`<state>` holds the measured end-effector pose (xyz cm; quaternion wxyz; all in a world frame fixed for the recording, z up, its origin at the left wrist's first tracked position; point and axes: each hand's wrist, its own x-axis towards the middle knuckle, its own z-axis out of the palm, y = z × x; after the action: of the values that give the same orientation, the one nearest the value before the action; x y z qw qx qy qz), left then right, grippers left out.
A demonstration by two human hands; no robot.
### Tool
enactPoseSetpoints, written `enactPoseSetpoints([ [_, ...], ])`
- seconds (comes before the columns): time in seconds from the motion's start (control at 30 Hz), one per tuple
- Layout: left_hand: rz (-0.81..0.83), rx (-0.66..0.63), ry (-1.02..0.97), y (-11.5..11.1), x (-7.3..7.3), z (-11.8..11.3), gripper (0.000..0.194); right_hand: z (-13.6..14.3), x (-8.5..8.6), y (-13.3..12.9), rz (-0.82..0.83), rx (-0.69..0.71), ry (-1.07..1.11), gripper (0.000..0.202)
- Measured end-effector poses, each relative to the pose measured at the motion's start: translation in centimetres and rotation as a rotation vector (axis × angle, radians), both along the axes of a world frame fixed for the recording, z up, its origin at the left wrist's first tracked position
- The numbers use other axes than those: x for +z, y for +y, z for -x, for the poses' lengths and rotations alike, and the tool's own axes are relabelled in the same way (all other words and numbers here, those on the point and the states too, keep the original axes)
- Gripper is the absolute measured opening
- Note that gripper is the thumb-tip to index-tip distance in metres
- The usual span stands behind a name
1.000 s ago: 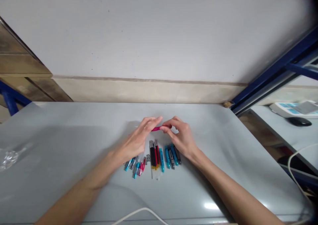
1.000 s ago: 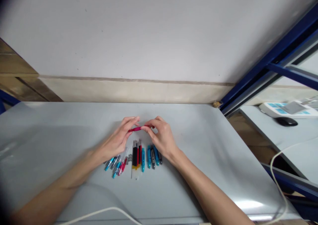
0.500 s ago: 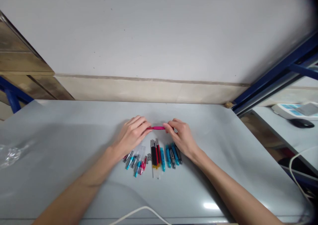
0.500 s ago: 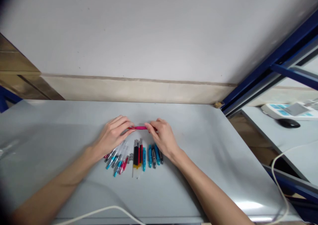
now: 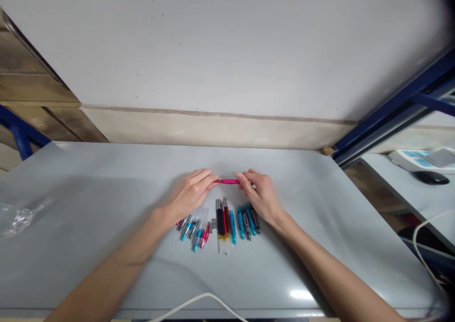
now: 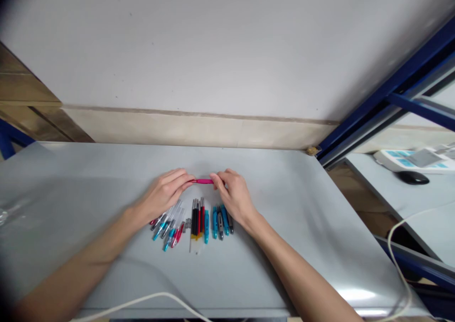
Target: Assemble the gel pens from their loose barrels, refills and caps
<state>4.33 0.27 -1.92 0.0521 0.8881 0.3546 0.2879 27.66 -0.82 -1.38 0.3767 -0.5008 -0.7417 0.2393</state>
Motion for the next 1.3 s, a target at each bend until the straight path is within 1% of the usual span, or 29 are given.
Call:
enactPoseSetpoints([
  [0.03,-0.019,0.003,-0.001,-0.1,0.0,0.0,0.025,0.0,0.0,0.0,0.010,0.001,-0.014,0.050],
  [0.1,-0.051,0.046,0.004,-0.3,-0.2,-0.1,0.024,0.0,0.0,0.0,0.034,0.011,-0.017,0.049],
  [0.13,-0.054,0.077,0.008,-0.3,-0.3,-0.1,0.024,0.0,0.0,0.1,0.045,0.020,-0.001,0.045],
  [0.2,-0.029,0.135,-0.007,-0.2,-0.5,-0.1,0.024,0.0,0.0,0.3,0.055,0.041,0.064,0.028],
  [0.27,0.026,0.149,-0.055,-0.1,-0.7,-0.1,0.023,0.0,0.1,0.5,0.052,0.060,0.135,0.012],
  [0.3,0.053,0.142,-0.083,0.0,-0.8,-0.1,0.022,-0.1,0.1,0.5,0.053,0.062,0.158,0.010],
  [0.37,0.099,0.106,-0.120,0.0,-0.8,-0.2,0.021,-0.2,0.3,0.6,0.076,0.046,0.163,0.013],
  [0.47,0.125,0.035,-0.137,0.0,-0.6,-0.3,0.020,-0.4,0.4,0.5,0.130,0.023,0.117,0.036],
  [0.53,0.117,0.017,-0.146,-0.1,-0.5,-0.3,0.020,-0.4,0.4,0.5,0.146,0.026,0.100,0.044],
  [0.57,0.101,0.026,-0.152,-0.1,-0.5,-0.3,0.019,-0.4,0.3,0.5,0.144,0.032,0.106,0.042],
  [0.7,0.013,0.078,-0.152,0.3,-0.5,-0.2,0.014,-0.4,0.2,0.7,0.120,0.049,0.169,0.020],
  [0.77,-0.005,0.069,-0.152,0.6,-0.5,-0.2,0.012,-0.5,0.2,0.9,0.115,0.035,0.182,0.016],
  [0.83,0.000,0.056,-0.163,0.7,-0.5,-0.2,0.016,-0.7,0.2,1.1,0.104,0.019,0.191,0.014],
  [0.93,-0.002,0.063,-0.186,0.6,-0.4,-0.3,0.017,-0.7,0.3,1.0,0.099,0.003,0.194,0.015],
  [1.1,-0.022,0.077,-0.196,0.4,-0.3,-0.3,0.011,-0.4,0.6,0.5,0.147,-0.019,0.142,0.038],
  [1.13,-0.023,0.085,-0.191,0.4,-0.3,-0.2,0.011,-0.4,0.6,0.5,0.144,-0.020,0.144,0.040],
  [1.2,-0.021,0.105,-0.190,0.5,-0.4,-0.1,0.014,-0.5,0.6,0.5,0.136,-0.026,0.177,0.038],
  [1.3,-0.005,0.113,-0.198,0.6,-0.5,0.1,0.016,-0.8,0.4,0.9,0.138,-0.049,0.250,0.029],
])
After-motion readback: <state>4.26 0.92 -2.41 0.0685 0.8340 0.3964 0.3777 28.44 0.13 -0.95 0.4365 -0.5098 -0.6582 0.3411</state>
